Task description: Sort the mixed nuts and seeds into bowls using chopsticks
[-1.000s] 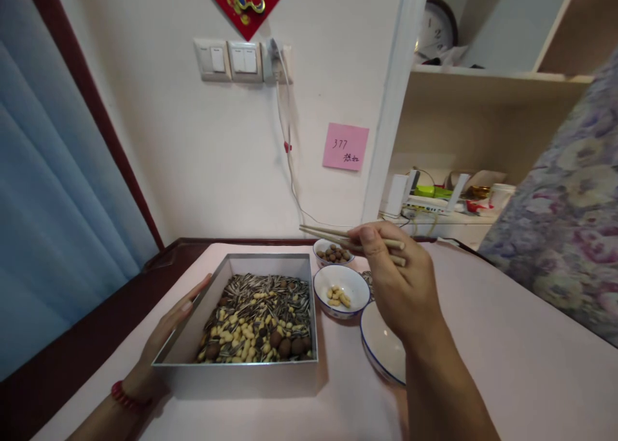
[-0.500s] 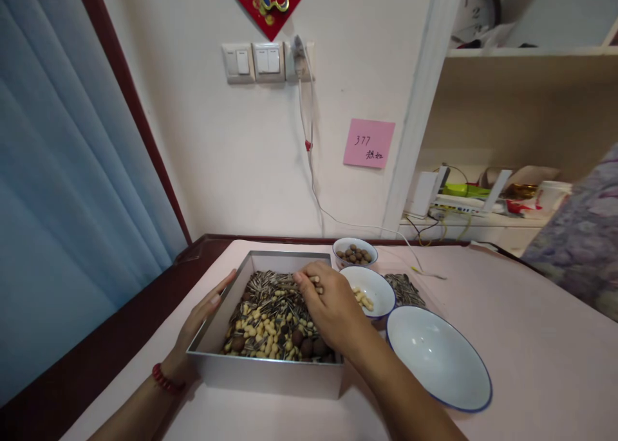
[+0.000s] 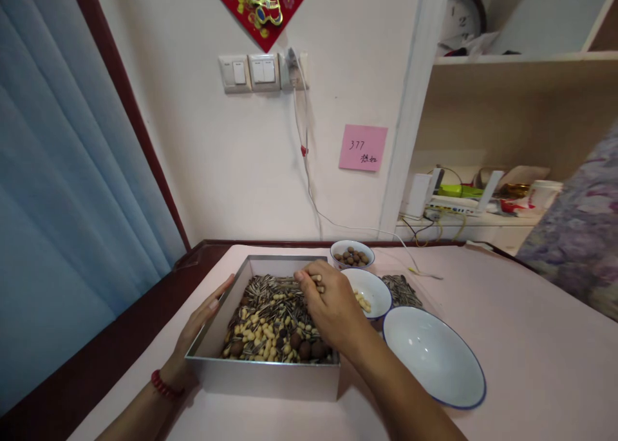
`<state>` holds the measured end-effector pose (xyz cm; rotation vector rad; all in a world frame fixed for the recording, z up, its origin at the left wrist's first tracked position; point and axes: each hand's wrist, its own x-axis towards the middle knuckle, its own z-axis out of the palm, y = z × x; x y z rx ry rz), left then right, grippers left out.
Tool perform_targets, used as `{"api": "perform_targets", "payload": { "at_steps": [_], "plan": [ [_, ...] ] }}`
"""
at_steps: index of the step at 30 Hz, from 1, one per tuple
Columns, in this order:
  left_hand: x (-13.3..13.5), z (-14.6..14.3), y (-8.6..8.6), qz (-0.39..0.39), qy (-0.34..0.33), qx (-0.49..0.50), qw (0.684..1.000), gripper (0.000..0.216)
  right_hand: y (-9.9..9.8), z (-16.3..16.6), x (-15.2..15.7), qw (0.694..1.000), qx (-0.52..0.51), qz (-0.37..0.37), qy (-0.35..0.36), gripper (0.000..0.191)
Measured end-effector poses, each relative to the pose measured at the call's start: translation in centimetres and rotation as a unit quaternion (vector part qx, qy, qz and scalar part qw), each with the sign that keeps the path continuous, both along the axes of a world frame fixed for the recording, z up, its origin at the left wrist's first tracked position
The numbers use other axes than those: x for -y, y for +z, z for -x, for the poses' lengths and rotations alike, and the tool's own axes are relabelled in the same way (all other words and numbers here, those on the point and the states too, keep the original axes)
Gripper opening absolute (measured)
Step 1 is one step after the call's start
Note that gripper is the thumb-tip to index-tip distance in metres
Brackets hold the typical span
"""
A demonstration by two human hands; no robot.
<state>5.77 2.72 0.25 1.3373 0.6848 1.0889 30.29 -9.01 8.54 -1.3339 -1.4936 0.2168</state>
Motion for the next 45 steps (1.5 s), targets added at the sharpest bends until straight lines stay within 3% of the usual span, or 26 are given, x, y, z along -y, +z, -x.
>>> {"api": "perform_targets", "payload": {
  "at_steps": [5,9,13,16,19,23,26,29,37,45],
  "plan": [
    [-0.2,0.1,-0.2,-0.004,0.007,-0.009,1.000,0.057,2.8,-2.5,2.7,0.997,-0.006,-0.052,-0.049,0.030],
    [-0.3,0.1,0.0,0.001,0.008,-0.016,1.000,0.055,4.4,-6.6,5.6,0.973,0.009,-0.121,-0.195,0.029],
    [-0.2,-0.1,0.2,0.034,0.002,-0.006,0.999,0.056,4.7,-10.2,6.9,0.939,0.071,-0.101,-0.320,0.029],
    [-0.2,-0.1,0.1,0.050,-0.002,0.003,0.999,0.056,4.5,-11.2,6.7,0.930,0.100,-0.055,-0.349,0.029],
    [-0.3,-0.1,0.2,0.044,-0.004,0.002,0.999,0.056,4.3,-10.3,6.0,0.948,0.055,-0.077,-0.304,0.031],
    [-0.2,-0.1,0.4,0.018,0.002,-0.006,1.000,0.053,3.7,-7.3,4.4,0.976,-0.059,-0.120,-0.170,0.033],
    [0.1,-0.1,0.4,0.002,0.007,-0.007,1.000,0.054,2.7,-4.6,2.9,0.990,-0.086,-0.080,-0.073,0.033],
    [0.2,-0.1,0.3,0.018,0.001,0.000,1.000,0.057,1.4,-2.1,1.3,0.998,-0.046,-0.029,-0.018,0.032],
    [0.1,-0.1,0.2,0.024,-0.006,0.011,1.000,0.055,-1.4,0.7,-1.0,0.999,-0.008,0.019,0.026,0.027],
    [0.4,-0.1,0.4,0.007,0.005,0.006,1.000,0.052,-2.0,0.7,-1.5,0.999,-0.001,0.026,0.024,0.028]
  ]
}}
